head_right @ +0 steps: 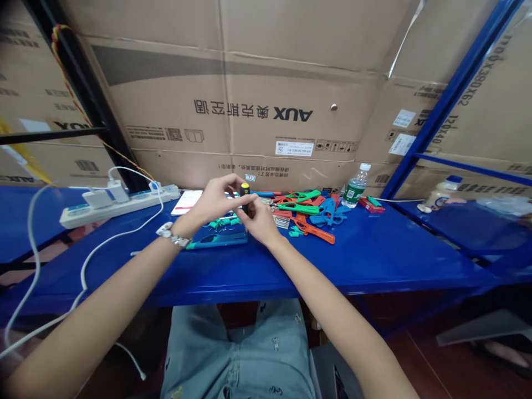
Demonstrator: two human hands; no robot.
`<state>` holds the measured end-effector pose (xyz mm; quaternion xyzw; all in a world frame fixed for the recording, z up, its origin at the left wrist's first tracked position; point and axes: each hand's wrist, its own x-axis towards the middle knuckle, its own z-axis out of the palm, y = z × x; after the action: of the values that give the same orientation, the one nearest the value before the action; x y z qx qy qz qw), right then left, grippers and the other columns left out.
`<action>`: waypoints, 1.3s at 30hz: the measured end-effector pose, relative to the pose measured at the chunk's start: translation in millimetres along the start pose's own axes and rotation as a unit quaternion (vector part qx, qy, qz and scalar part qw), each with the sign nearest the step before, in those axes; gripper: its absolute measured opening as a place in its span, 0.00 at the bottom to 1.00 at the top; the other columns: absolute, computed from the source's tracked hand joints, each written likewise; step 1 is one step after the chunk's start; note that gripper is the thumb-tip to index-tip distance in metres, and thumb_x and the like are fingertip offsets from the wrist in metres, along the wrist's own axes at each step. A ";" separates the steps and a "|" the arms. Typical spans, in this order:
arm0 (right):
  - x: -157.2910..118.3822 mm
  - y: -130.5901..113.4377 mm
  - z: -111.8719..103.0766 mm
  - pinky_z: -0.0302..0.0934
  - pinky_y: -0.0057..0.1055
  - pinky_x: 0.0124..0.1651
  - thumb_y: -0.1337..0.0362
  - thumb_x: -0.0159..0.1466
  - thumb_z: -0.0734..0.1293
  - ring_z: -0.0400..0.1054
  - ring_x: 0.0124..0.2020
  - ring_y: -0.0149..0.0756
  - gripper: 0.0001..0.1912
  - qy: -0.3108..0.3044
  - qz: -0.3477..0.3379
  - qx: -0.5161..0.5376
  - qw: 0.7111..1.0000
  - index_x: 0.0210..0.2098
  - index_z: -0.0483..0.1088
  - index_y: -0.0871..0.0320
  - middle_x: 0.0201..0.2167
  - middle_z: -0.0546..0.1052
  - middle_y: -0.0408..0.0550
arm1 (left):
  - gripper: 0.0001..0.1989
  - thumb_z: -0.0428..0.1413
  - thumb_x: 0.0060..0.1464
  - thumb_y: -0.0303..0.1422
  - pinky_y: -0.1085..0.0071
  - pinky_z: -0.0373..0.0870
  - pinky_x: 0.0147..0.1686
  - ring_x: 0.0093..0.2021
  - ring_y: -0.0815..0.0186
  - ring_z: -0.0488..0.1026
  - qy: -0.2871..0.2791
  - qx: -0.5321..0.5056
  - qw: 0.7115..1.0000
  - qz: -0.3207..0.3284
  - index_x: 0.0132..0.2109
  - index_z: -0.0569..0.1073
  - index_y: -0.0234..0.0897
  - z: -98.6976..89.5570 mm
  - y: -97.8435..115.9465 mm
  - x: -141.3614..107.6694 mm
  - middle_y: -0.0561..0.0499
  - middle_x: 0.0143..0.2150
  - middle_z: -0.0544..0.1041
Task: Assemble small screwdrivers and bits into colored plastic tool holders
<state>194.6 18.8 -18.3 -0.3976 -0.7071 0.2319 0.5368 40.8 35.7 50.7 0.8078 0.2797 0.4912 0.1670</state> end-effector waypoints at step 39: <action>2.8 -2.9 -12.8 0.59 0.31 0.25 0.42 0.55 0.74 0.65 0.23 0.35 0.25 -0.013 0.031 0.049 0.998 0.25 0.60 0.53 0.20 0.65 0.39 | 0.21 0.71 0.48 0.44 0.66 0.75 0.43 0.44 0.62 0.78 0.156 -0.166 0.971 -0.073 0.43 0.73 0.38 43.3 -0.2 -16.8 0.46 0.43 0.80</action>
<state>205.6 18.2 -10.5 -0.3894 -0.6891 0.2878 0.5391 73.1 25.7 18.8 0.6593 0.2756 0.6374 0.2882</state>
